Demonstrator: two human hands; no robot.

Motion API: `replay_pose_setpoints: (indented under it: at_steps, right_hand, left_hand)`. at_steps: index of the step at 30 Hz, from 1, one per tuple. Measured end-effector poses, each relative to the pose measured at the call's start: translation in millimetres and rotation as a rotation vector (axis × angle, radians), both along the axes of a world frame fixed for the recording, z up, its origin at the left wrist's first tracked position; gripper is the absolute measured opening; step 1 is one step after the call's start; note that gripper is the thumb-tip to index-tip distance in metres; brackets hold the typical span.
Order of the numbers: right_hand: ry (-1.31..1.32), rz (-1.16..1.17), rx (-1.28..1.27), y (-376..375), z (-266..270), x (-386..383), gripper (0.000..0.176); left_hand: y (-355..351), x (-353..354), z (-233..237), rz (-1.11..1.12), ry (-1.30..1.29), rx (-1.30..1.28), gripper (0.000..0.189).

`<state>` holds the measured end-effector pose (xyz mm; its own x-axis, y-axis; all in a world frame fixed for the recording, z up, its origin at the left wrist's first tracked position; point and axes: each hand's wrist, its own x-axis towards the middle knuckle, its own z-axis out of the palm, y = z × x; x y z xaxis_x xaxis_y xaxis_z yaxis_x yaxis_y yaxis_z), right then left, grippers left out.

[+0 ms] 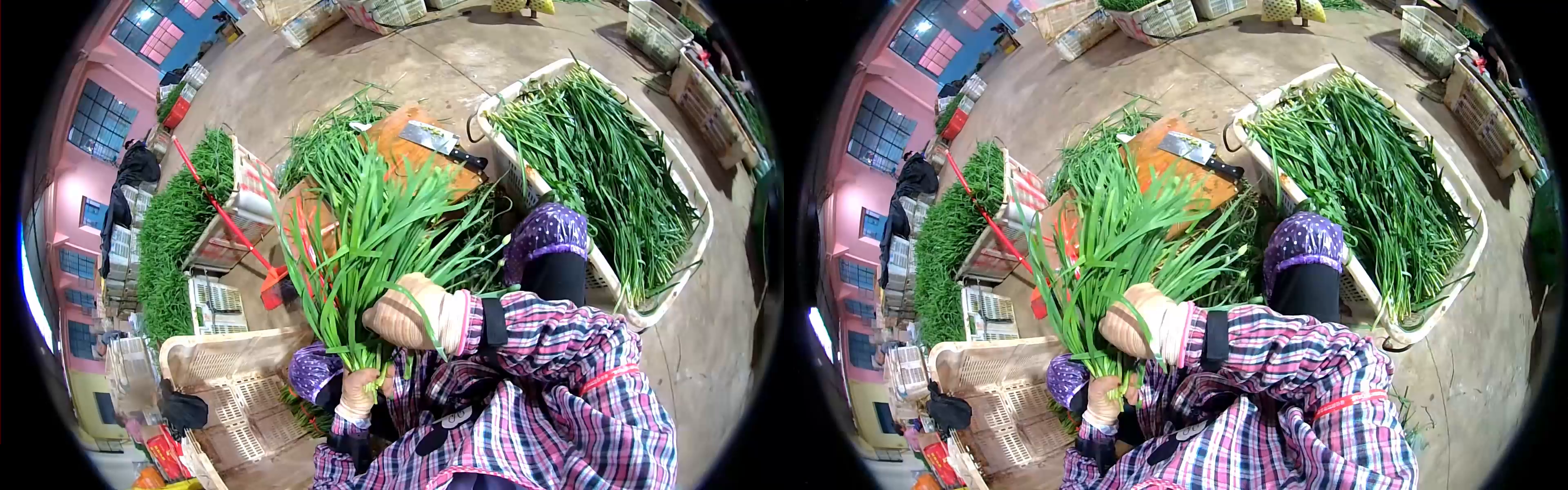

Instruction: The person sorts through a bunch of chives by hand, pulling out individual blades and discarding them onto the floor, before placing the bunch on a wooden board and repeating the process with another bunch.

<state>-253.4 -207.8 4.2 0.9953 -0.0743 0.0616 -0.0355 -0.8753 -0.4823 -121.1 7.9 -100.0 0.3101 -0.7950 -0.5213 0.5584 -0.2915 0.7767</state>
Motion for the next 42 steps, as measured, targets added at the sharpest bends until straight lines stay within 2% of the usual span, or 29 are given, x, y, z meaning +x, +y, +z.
replay_pose_setpoints:
  at_steps: [1, 2, 4, 5, 7, 9, 11, 13, 14, 15, 17, 18, 19, 21, 23, 25, 27, 28, 29, 31, 33, 34, 35, 36, 37, 38, 41, 42]
  right_hand:
    - [0.059, -0.096, 0.052, 13, -12, 7, 0.020]
    - [0.059, -0.095, 0.054, 20, -26, 16, 0.020]
    - [0.249, 0.091, -0.024, 26, -31, 27, 0.017]
    - [0.073, 0.072, -0.120, 24, -13, 13, 0.017]
    - [0.193, 0.082, -0.070, 24, -17, 21, 0.016]
    - [0.183, 0.080, -0.042, 23, -14, 20, 0.016]
    - [0.173, 0.078, -0.014, 20, -13, 19, 0.015]
    - [-0.030, 0.094, 0.057, 15, -21, 18, 0.019]
    - [-0.157, 0.054, 0.113, 16, -27, 17, 0.017]
    - [-0.157, 0.056, 0.113, 15, -31, 16, 0.017]
    - [-0.417, -0.017, 0.381, 12, -22, 12, 0.012]
    - [-0.295, -0.067, 0.367, 6, -10, 5, 0.015]
    - [-0.463, -0.062, 0.424, 1, -13, 2, 0.015]
    - [-0.595, -0.115, 0.662, -15, 1, -14, 0.015]
    - [-0.666, -0.265, 0.800, -37, 19, -42, 0.013]
    - [-0.631, -0.475, 1.037, -58, 48, -92, 0.012]
    - [-0.713, -0.737, 0.950, -73, 57, -145, 0.015]
    - [-0.870, -0.690, 0.846, -80, 50, -168, 0.019]
    - [-0.850, -0.917, 0.674, -77, 55, -193, 0.023]
    - [-0.903, -0.872, 0.508, -75, 57, -244, 0.031]
    - [-0.805, -1.064, 0.448, -61, 62, -291, 0.030]
    - [-0.804, -1.159, 0.409, -51, 57, -314, 0.030]
    - [-0.801, -1.259, 0.360, -41, 46, -338, 0.029]
    - [-0.745, -1.347, 0.415, -31, 39, -362, 0.027]
    - [-0.743, -1.406, 0.391, -19, 29, -381, 0.028]
    - [-0.641, -1.509, 0.368, -7, 19, -404, 0.027]
    - [-0.330, -1.801, 0.402, 39, -27, -465, 0.026]
    - [-0.146, -1.894, 0.395, 61, -48, -483, 0.024]
  left_hand:
    - [0, 1, -2, -0.040, 0.000, -0.044, 0.043]
    - [0, -1, -2, 0.001, -0.035, 0.025, 0.043]
    - [1, -3, -5, -0.015, -0.040, 0.001, 0.044]
    - [1, -2, -9, -0.033, -0.045, -0.025, 0.044]
    - [7, 0, -22, -0.033, -0.079, -0.016, 0.045]
    - [7, 0, -21, 0.021, 0.129, -0.028, 0.049]
    - [5, -1, -16, 0.022, 0.122, -0.019, 0.048]
    - [5, -2, -13, -0.012, 0.173, -0.041, 0.046]
    - [6, -2, -15, -0.025, 0.118, -0.061, 0.045]
    - [6, -4, -14, -0.022, 0.118, -0.060, 0.045]
    - [0, -8, -3, -0.016, 0.147, -0.033, 0.041]
    - [-2, -6, -1, -0.109, 0.116, -0.079, 0.038]
    - [-5, -5, 0, -0.110, 0.118, -0.077, 0.038]
    - [-8, -6, 3, -0.083, 0.097, -0.115, 0.036]
    - [-8, -5, 7, -0.044, -0.002, -0.052, 0.038]
    - [-16, -11, 21, -0.013, -0.061, -0.063, 0.040]
    - [-19, -3, 19, -0.018, 0.021, -0.123, 0.039]
    - [-19, 3, 16, -0.052, 0.019, -0.135, 0.039]
    - [-19, 9, 11, -0.088, 0.021, -0.146, 0.039]
    - [-28, 11, 5, -0.062, 0.011, -0.145, 0.037]
    - [-32, 20, -19, 0.021, -0.045, -0.072, 0.035]
    - [-37, 23, -23, -0.054, 0.010, -0.172, 0.034]
    - [-46, 18, -13, -0.108, 0.045, -0.100, 0.033]
    - [-50, 24, -24, -0.156, 0.108, -0.158, 0.035]
    - [-66, 14, -7, -0.210, 0.127, -0.243, 0.031]
    - [-74, 12, -6, -0.301, -0.060, -0.248, 0.030]
    - [-93, 13, -5, -0.334, 0.152, -0.188, 0.034]
    - [-98, 13, -5, -0.366, 0.158, -0.169, 0.035]
